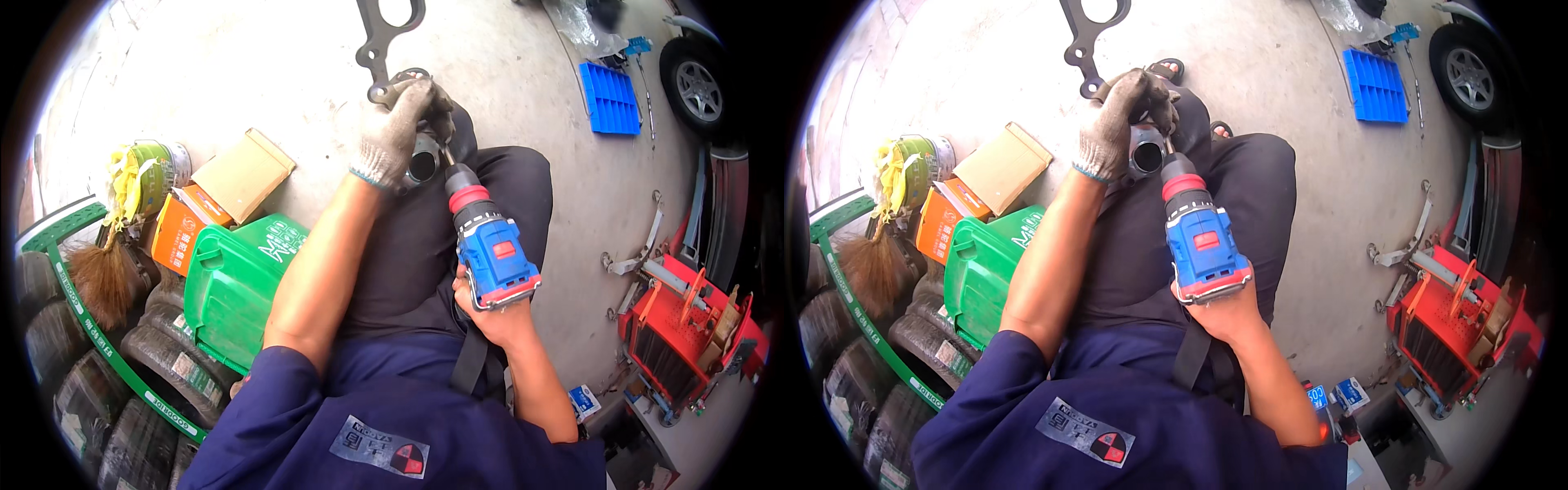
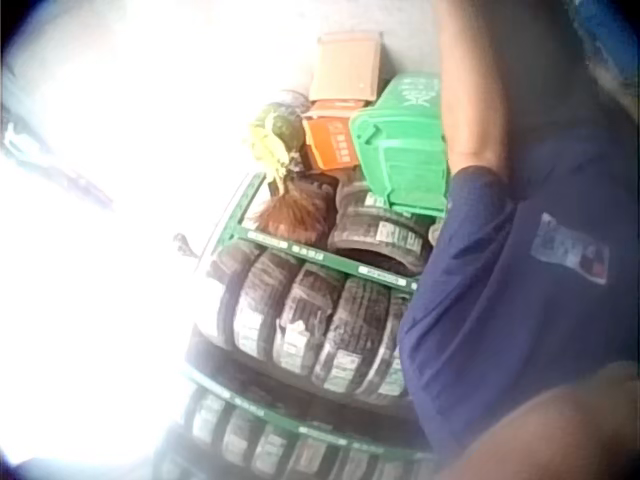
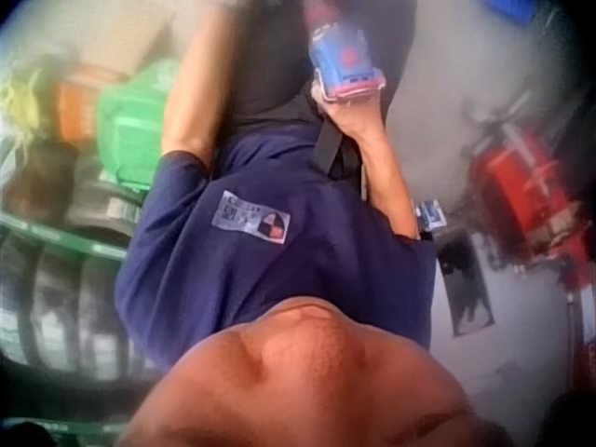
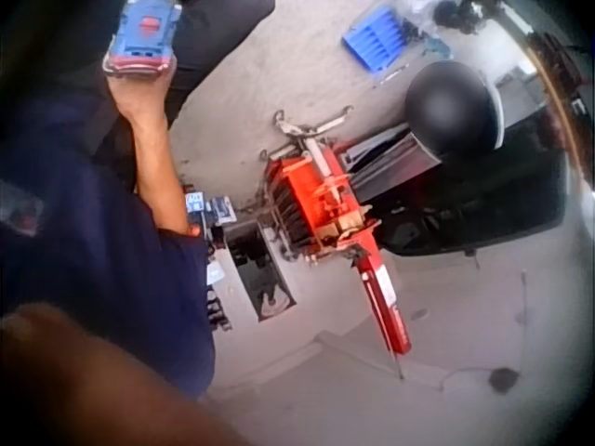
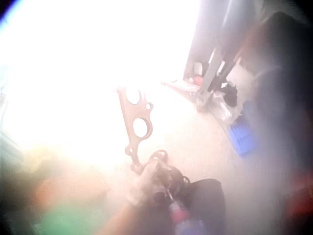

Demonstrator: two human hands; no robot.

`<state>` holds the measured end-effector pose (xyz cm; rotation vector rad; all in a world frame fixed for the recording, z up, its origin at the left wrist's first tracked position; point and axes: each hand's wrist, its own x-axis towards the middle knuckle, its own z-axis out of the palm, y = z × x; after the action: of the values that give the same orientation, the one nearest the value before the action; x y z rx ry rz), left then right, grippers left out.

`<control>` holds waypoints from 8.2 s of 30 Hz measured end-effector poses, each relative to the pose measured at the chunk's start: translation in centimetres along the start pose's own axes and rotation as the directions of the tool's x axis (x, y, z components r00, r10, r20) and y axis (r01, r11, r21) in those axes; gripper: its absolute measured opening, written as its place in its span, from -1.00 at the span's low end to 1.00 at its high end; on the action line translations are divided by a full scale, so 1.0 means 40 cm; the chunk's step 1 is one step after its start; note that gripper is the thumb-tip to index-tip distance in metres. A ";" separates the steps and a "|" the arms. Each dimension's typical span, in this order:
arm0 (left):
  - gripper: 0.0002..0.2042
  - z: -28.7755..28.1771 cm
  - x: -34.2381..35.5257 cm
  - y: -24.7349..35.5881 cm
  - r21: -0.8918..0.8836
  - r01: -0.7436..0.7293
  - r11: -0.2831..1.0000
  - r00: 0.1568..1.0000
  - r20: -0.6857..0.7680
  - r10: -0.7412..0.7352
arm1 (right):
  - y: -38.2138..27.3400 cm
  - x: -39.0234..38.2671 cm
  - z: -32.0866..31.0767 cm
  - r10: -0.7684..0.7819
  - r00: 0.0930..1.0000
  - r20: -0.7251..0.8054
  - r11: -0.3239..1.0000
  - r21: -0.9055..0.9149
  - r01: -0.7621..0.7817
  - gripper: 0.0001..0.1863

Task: The person sits on the floor and uses a cordless drill to make holes in a dark metal gasket held in their left hand. They repeatedly drill into the gasket, pause to inspect the holes, and rotate the part to access different areas.

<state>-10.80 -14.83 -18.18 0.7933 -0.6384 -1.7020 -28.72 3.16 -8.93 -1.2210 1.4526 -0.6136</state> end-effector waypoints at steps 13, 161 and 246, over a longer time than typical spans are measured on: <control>-0.63 0.012 -0.001 0.011 0.092 -0.063 0.994 0.997 -0.036 0.066 | -0.039 0.024 0.015 -0.051 0.998 -0.029 0.995 -0.092 0.048 -0.83; -0.48 0.386 -0.413 0.320 0.546 0.403 0.735 0.810 0.161 -0.564 | -0.294 0.051 -0.303 -0.327 0.912 -0.246 0.706 0.578 0.409 -0.66; -0.57 0.286 -0.448 0.122 -0.131 0.593 0.795 0.748 0.456 -0.482 | -0.298 0.027 -0.167 -0.239 0.896 -0.373 0.591 0.677 0.439 -0.65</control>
<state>-13.54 1.47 -3.95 0.4474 -0.4450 -2.4787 -30.64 -3.48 2.91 -0.7477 0.9454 -1.5187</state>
